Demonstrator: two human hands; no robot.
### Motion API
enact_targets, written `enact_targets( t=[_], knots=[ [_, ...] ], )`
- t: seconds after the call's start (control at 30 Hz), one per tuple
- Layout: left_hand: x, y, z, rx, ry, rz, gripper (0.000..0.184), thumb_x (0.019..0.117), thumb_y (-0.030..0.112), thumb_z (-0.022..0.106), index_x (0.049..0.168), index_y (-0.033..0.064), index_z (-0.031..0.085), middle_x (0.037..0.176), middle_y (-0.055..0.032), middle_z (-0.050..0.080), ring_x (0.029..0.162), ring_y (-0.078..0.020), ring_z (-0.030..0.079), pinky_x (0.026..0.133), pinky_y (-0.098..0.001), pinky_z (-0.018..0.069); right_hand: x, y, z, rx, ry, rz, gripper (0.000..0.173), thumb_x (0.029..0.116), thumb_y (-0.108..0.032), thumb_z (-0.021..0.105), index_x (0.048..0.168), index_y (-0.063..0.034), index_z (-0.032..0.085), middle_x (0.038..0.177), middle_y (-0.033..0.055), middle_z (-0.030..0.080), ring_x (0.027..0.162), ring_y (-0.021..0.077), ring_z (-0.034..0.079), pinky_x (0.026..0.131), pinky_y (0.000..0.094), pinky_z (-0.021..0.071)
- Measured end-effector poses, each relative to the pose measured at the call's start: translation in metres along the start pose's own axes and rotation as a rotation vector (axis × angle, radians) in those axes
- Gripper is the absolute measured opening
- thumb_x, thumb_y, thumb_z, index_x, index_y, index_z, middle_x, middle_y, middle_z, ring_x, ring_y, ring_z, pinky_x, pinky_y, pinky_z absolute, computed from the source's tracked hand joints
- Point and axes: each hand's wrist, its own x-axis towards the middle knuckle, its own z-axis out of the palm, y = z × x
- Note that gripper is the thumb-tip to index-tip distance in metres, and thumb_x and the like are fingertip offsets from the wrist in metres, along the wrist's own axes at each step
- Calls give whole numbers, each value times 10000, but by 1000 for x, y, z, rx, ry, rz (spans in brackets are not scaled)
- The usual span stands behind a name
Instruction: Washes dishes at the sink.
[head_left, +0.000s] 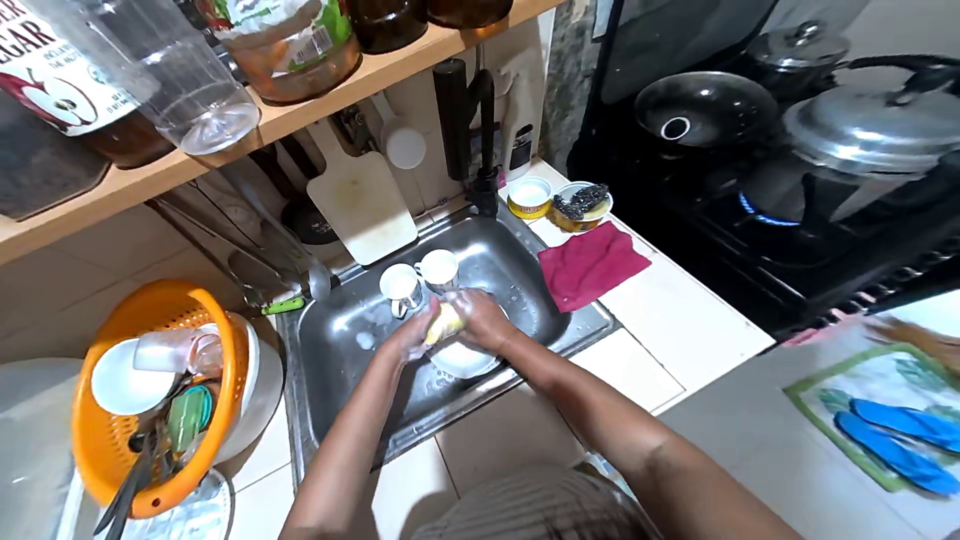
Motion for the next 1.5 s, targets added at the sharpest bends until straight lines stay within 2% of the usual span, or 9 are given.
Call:
enact_targets(
  t=[0.23,0.37,0.47,0.7,0.9,1.0,1.17,1.37,1.5],
  knots=[
    [19,13,43,864,660,156,461,1020,407,600,1001,-38,717,1009,-243,713,1029,-414,685,933,-610,497,8,-56,-7,450,-39,639,742,852,-283,793,1421,84,488,1296,270,637,1238,372,615,1070,538,461],
    [30,1,21,280,667,314,337,1067,197,542,929,-78,680,822,-166,655,800,-232,621,812,-418,512,-2,-57,-3,1485,86,688,383,909,1,531,1277,-85,468,809,61,624,611,129,616,527,277,532],
    [37,-10,20,-252,658,306,347,1109,284,432,1035,8,628,806,-33,608,734,-81,599,733,-282,534,-6,-65,-3,2071,90,749,314,1026,-249,273,1018,-80,538,728,71,661,540,142,635,473,250,533],
    [33,26,47,1015,459,-216,403,1043,338,510,1160,7,706,1180,-242,694,1176,-413,640,978,-612,482,2,-43,18,628,-16,634,730,817,-219,830,1399,82,508,1340,249,619,1285,305,591,1113,485,450],
    [37,-10,26,-5,558,355,268,1077,175,464,889,48,607,679,20,551,644,-55,565,678,-250,520,-15,-49,3,1929,113,594,264,880,-218,466,1097,-83,535,789,54,682,619,141,658,555,278,564],
    [38,-7,23,105,587,319,291,1082,195,502,958,-33,632,776,-64,580,731,-123,567,748,-321,508,-11,-53,-4,1633,127,663,197,995,-77,430,1176,-44,501,845,62,659,688,133,662,629,277,578],
    [38,19,49,940,498,-120,401,1045,348,530,1137,10,725,1147,-239,710,1158,-415,653,988,-621,476,-4,-41,11,560,1,614,801,782,-224,858,1414,92,481,1330,261,622,1271,328,601,1105,500,453],
    [47,-27,31,-184,634,376,229,1061,130,482,917,14,618,717,-4,618,667,-61,612,688,-256,556,-19,-40,4,1777,30,615,272,876,-151,498,1140,-86,486,821,41,677,647,132,662,579,281,570],
    [57,-48,50,-375,768,290,339,1101,128,398,1360,-62,508,1213,-192,606,1052,-191,601,936,-355,516,-2,-35,7,1233,299,717,724,889,-93,748,1502,5,375,1266,198,624,1115,214,648,976,376,549]
  ],
)
